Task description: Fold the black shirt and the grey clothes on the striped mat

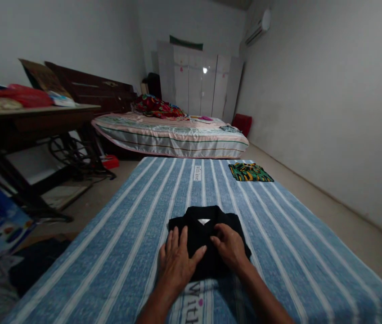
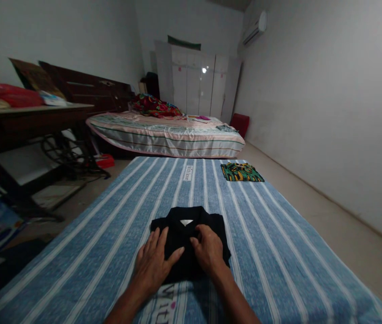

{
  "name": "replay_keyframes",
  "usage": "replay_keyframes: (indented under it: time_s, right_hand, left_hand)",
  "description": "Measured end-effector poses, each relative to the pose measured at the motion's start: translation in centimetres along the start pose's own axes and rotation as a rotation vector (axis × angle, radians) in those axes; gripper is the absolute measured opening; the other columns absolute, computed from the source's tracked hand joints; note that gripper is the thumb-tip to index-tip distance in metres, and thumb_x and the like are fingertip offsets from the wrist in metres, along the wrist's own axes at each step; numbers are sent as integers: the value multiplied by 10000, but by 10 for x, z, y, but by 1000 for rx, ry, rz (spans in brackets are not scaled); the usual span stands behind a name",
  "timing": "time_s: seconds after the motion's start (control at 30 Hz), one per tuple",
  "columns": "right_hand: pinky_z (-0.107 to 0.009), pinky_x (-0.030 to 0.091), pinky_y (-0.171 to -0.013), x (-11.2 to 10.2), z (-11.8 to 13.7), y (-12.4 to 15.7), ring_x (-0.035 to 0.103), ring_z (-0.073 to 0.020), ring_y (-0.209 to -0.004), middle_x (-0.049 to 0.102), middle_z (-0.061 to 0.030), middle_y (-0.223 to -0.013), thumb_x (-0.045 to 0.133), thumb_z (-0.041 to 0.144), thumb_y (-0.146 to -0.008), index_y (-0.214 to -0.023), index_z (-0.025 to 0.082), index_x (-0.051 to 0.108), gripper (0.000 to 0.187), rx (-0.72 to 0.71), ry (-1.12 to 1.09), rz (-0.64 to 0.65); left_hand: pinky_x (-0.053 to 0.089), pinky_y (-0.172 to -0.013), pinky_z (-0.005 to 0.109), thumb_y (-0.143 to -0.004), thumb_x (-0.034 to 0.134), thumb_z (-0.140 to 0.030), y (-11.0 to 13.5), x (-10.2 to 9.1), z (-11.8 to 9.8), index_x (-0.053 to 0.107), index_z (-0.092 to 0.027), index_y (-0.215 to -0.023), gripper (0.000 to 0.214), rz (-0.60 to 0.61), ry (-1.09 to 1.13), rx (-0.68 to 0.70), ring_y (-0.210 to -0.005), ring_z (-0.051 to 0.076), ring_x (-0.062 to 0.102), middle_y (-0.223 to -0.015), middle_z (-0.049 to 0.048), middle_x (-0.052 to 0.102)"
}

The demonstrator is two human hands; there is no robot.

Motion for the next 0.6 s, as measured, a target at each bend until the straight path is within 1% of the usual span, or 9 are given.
replay_keyframes:
  time_s: [0.07,0.13,0.23,0.3,0.37,0.47,0.53,0.6]
  right_hand:
    - [-263,407,-661,-5,2,1,597,-176,-742,644,-20,-816,602,244,-766,-1039,182,628,282,-6,-28,17]
    - [-261,411,-629,-11,4,2,593,-173,-702,635,-11,-769,604,262,-762,-1026,181,627,277,-14,-99,33]
    - [-262,429,-609,-22,1,3,592,-170,-666,635,-3,-730,594,329,-777,-998,188,629,264,-22,-246,10]
    - [-268,444,-620,-32,-8,4,600,-175,-673,646,-11,-739,584,387,-786,-957,190,638,266,-16,-330,-43]
    - [-274,452,-617,-44,-22,4,602,-178,-660,647,-18,-728,579,440,-784,-918,188,644,293,18,-385,-105]
    - [-275,451,-573,-61,-54,3,593,-172,-592,633,-16,-675,583,483,-764,-906,179,643,341,148,-400,-169]
    - [-268,447,-543,-67,-75,4,589,-167,-559,620,-8,-637,596,484,-740,-880,178,636,339,272,-387,-154]
    - [-253,436,-502,-68,-91,7,582,-161,-526,597,1,-588,613,472,-717,-821,180,625,310,371,-389,-104]
  left_hand:
    - [250,-1094,479,-815,465,-561,-2,-4,6,372,-111,-1390,736,0,121,21,-1378,305,268,-1476,191,321]
    - [278,-1099,440,-820,461,-532,-5,-9,14,413,-112,-1354,681,-32,280,39,-1354,276,330,-1455,173,370]
    - [319,-1092,401,-790,494,-499,-10,-16,32,512,-137,-1249,585,-107,507,-13,-1302,256,417,-1392,139,468]
    - [372,-1056,397,-744,549,-471,-11,-20,43,565,-156,-1170,529,-113,645,-104,-1248,267,480,-1330,126,533]
    - [427,-1001,394,-700,608,-436,-8,-24,52,598,-165,-1098,482,-83,798,-216,-1172,278,548,-1251,126,596]
    - [491,-896,401,-644,685,-400,-1,-30,58,624,-161,-1010,441,-5,1001,-392,-1056,291,617,-1111,131,668]
    - [522,-797,385,-618,719,-399,2,-34,58,622,-156,-1000,462,64,1081,-489,-1015,292,632,-1075,127,677]
    - [526,-706,349,-594,738,-408,2,-35,59,615,-151,-1012,505,109,1101,-562,-995,284,635,-1071,123,673]
Point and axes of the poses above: each hand's wrist, its own y-axis away from the middle knuckle, its own x-axis out of the palm, z = x × y, the point moved 4 cm from there along -y, towards the middle knuckle
